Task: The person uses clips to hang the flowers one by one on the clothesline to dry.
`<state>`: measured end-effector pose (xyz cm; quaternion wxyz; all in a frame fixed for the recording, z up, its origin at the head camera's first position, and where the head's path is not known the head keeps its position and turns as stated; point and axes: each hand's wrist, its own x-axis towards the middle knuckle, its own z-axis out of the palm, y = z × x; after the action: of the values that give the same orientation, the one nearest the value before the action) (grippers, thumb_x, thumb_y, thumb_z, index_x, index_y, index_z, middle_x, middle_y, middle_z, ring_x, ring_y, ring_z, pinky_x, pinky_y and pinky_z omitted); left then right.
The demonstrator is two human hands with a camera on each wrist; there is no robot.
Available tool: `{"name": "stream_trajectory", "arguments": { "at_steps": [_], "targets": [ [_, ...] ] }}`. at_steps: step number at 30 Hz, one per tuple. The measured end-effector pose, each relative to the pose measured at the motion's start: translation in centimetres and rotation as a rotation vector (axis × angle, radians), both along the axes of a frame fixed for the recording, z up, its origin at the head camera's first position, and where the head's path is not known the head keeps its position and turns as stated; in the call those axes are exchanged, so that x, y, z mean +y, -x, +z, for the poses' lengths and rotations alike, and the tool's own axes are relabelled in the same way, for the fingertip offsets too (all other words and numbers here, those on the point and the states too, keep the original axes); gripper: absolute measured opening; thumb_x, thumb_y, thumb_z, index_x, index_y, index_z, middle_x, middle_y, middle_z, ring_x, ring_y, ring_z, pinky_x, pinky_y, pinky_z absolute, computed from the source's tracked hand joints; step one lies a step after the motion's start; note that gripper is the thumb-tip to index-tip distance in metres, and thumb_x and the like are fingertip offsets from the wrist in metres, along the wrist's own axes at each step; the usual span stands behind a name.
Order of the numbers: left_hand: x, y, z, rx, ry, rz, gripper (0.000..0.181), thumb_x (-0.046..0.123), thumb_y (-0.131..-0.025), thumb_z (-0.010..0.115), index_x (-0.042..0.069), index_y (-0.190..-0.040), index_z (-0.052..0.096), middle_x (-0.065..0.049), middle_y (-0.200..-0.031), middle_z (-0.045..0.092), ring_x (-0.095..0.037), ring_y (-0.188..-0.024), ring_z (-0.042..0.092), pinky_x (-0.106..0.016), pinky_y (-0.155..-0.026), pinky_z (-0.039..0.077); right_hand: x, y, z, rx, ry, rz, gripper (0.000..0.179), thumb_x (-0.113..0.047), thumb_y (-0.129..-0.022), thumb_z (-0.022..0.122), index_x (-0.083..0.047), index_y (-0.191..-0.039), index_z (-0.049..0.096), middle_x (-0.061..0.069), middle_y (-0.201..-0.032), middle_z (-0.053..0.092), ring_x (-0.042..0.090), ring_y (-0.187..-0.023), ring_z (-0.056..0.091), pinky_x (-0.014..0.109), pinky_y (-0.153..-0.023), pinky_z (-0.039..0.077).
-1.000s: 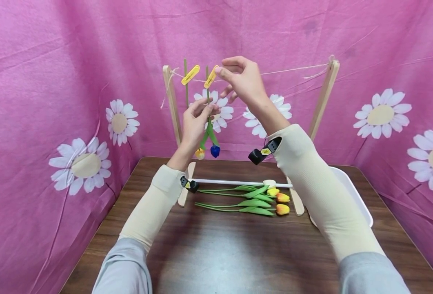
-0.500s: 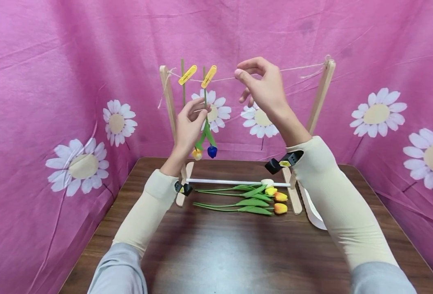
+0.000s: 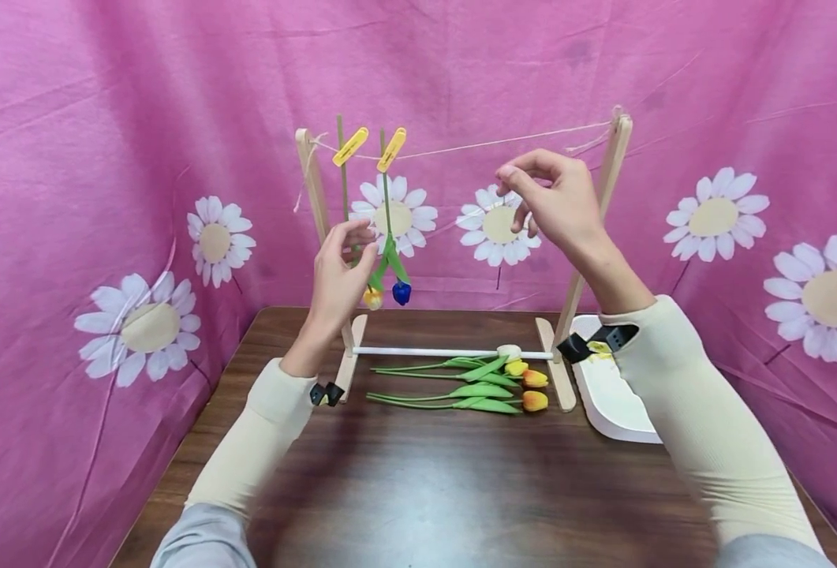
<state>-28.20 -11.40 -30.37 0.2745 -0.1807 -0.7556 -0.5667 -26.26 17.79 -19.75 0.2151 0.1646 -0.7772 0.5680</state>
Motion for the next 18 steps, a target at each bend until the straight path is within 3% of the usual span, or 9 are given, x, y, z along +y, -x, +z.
{"name": "stream_trajectory", "arguments": {
  "at_steps": [6, 11, 16, 18],
  "targets": [
    [-1.1, -1.1, -1.7, -0.021, 0.071, -0.02, 0.025, 0.008, -0.102, 0.068, 0.004, -0.127, 0.07, -0.016, -0.107, 0.076, -0.026, -0.095, 0.068, -0.033, -0.086, 0.057, 3.0, -1.1, -1.8, -0.06, -0.07, -0.037, 0.024, -0.027, -0.105, 0.07, -0.005, -0.11, 0.077, -0.01, -0.082, 0.077, 0.012, -0.046, 0.063, 0.023, -0.04, 0.047],
    [-2.0, -1.6, -3.9, -0.065, 0.127, -0.101, 0.018, 0.008, -0.104, 0.068, 0.001, -0.119, 0.072, -0.02, -0.096, 0.076, -0.024, -0.081, 0.069, -0.019, -0.069, 0.054, 5.9, -1.7, -3.5, -0.107, -0.122, -0.063, 0.028, -0.032, -0.107, 0.067, -0.005, -0.113, 0.077, -0.011, -0.083, 0.078, 0.014, -0.048, 0.064, 0.026, -0.042, 0.048],
    [-2.6, -1.9, -6.8, -0.135, 0.188, -0.183, 0.014, 0.012, -0.105, 0.067, 0.003, -0.113, 0.075, -0.019, -0.089, 0.076, -0.006, -0.073, 0.067, -0.018, -0.065, 0.052, 8.7, -2.1, -5.1, -0.154, -0.179, -0.083, 0.033, -0.036, -0.108, 0.064, -0.005, -0.111, 0.077, -0.012, -0.082, 0.078, 0.014, -0.051, 0.066, 0.027, -0.043, 0.05],
    [-2.7, -2.1, -7.8, -0.172, 0.208, -0.209, 0.013, 0.012, -0.105, 0.067, 0.006, -0.112, 0.075, -0.016, -0.087, 0.076, -0.009, -0.073, 0.068, -0.02, -0.065, 0.052, 9.8, -2.3, -5.6, -0.168, -0.209, -0.101, 0.035, -0.036, -0.108, 0.063, -0.003, -0.111, 0.076, -0.012, -0.081, 0.077, 0.014, -0.052, 0.066, 0.026, -0.044, 0.051]
  ]
}}
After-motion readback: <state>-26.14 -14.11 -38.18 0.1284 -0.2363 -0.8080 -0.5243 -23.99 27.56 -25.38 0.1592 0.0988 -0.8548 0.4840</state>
